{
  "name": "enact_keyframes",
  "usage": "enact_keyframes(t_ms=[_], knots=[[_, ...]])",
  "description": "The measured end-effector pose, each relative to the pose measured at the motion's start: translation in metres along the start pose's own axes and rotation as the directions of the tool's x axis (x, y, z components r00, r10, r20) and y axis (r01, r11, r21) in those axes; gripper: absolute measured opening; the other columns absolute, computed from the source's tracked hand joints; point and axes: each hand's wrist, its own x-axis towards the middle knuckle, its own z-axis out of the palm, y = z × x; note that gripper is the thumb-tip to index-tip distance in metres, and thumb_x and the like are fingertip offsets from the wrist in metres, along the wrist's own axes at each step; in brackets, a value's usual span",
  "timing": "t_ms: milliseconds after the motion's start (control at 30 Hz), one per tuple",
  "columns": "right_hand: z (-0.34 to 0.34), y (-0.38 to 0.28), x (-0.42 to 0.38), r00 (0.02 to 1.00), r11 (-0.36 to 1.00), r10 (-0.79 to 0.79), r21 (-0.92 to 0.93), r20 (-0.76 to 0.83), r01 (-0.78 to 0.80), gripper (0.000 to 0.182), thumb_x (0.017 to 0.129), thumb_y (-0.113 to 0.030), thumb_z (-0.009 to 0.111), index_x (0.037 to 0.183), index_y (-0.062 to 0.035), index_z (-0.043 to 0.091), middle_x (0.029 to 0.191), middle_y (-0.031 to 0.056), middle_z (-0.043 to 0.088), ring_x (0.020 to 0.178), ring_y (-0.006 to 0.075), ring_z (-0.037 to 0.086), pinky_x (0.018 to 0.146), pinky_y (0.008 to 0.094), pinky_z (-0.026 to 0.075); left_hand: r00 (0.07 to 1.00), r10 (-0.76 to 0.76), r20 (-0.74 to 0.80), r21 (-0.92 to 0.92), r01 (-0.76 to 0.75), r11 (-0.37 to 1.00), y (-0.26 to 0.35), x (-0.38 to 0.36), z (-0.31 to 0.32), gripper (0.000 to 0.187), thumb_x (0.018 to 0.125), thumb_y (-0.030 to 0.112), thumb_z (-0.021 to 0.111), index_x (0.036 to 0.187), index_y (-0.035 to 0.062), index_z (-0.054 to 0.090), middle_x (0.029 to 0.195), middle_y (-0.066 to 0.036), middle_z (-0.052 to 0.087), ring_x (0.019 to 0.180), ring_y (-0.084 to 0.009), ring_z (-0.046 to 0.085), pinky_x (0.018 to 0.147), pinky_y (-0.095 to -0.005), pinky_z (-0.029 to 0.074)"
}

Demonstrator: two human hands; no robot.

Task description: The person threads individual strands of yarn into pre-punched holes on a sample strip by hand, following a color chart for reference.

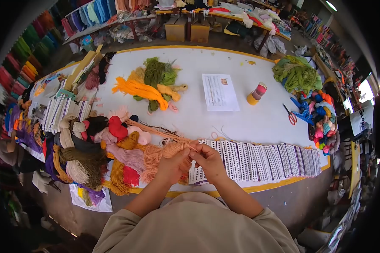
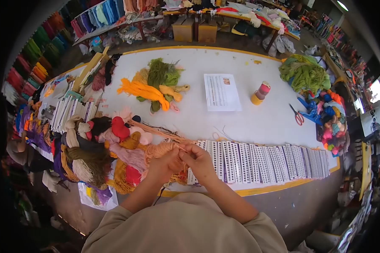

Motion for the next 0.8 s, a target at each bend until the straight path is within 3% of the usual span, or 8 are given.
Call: enact_keyframes(t_ms=[200,267,400,500,567,600,700,800], knots=[[0.008,-0.01,-0.01,0.998,0.993,0.054,0.105,-0.046,-0.049,0.006,0.09,-0.011,0.063,0.093,-0.006,0.062,0.084,-0.0017,0.062,0.074,0.0048,0.055,0.058,0.0204,0.044,0.999,0.046,0.023,-0.053,-0.045,0.998,-0.006,0.001,-0.007,0.028,0.093,0.012,0.058,0.117,-0.0034,0.06,0.122,-0.014,0.06,0.112,-0.0216,0.057,0.096,-0.035,0.046],[0.008,-0.005,-0.011,0.999,0.998,-0.034,-0.051,-0.043,0.031,0.006,0.091,-0.012,0.062,0.094,-0.0061,0.061,0.085,-0.0012,0.062,0.075,0.006,0.057,0.058,0.0205,0.046,0.999,0.036,0.036,-0.055,-0.034,0.998,-0.008,0.0,-0.005,0.027,0.093,0.013,0.058,0.116,-0.0031,0.061,0.121,-0.015,0.06,0.111,-0.0219,0.057,0.096,-0.0348,0.046],[0.007,-0.007,-0.013,0.999,0.997,-0.051,-0.054,-0.002,0.051,0.007,0.091,-0.012,0.061,0.095,-0.0065,0.06,0.086,-0.0011,0.061,0.075,0.0062,0.057,0.058,0.0204,0.047,0.996,0.07,0.047,-0.078,-0.066,0.995,-0.009,0.001,-0.003,0.026,0.093,0.013,0.059,0.114,-0.0033,0.061,0.117,-0.014,0.062,0.109,-0.0213,0.058,0.094,-0.0343,0.047],[0.008,-0.008,-0.014,0.999,0.999,-0.028,0.026,-0.034,0.029,0.007,0.092,-0.013,0.061,0.096,-0.0071,0.059,0.085,-0.0006,0.061,0.07,0.0058,0.055,0.058,0.0201,0.047,0.996,0.088,0.02,-0.054,-0.087,0.995,-0.008,-0.001,-0.001,0.028,0.095,0.015,0.056,0.114,-0.0044,0.06,0.112,-0.013,0.064,0.105,-0.02,0.059,0.09,-0.0332,0.048],[0.009,-0.012,-0.017,0.995,0.954,0.074,0.294,-0.062,-0.053,0.006,0.092,-0.013,0.06,0.096,-0.0076,0.059,0.083,-0.0001,0.06,0.065,0.0055,0.053,0.057,0.0199,0.047,0.993,0.083,0.085,-0.098,-0.074,0.992,-0.013,0.004,-0.012,0.029,0.096,0.017,0.054,0.114,-0.005,0.06,0.111,-0.012,0.064,0.103,-0.0195,0.059,0.088,-0.0323,0.048],[0.008,-0.013,-0.018,0.995,0.954,0.074,0.294,-0.061,-0.053,0.006,0.092,-0.013,0.06,0.096,-0.0076,0.059,0.083,-0.0001,0.06,0.065,0.0055,0.053,0.057,0.0199,0.047,0.986,0.079,0.149,-0.141,-0.057,0.988,-0.014,0.004,-0.014,0.031,0.097,0.019,0.052,0.115,-0.0057,0.059,0.11,-0.011,0.063,0.101,-0.019,0.06,0.086,-0.0313,0.049],[0.006,-0.017,-0.019,0.996,0.964,0.072,0.259,-0.053,-0.056,0.006,0.092,-0.013,0.06,0.096,-0.008,0.059,0.083,0.0005,0.06,0.06,0.0056,0.05,0.056,0.0198,0.046,0.993,0.04,0.113,-0.106,-0.028,0.994,-0.016,0.0,-0.013,0.04,0.099,0.031,0.046,0.122,-0.0008,0.055,0.115,-0.008,0.06,0.102,-0.0191,0.059,0.086,-0.0333,0.049],[0.007,-0.016,-0.018,0.999,0.993,0.015,0.115,-0.042,-0.01,0.007,0.091,-0.013,0.062,0.095,-0.0077,0.06,0.083,-0.0005,0.06,0.064,0.0049,0.051,0.056,0.0199,0.044,0.991,0.049,0.123,-0.066,-0.041,0.997,-0.015,-0.001,0.0,0.04,0.098,0.029,0.048,0.125,-0.0003,0.054,0.117,-0.007,0.059,0.106,-0.0176,0.058,0.088,-0.033,0.047]])
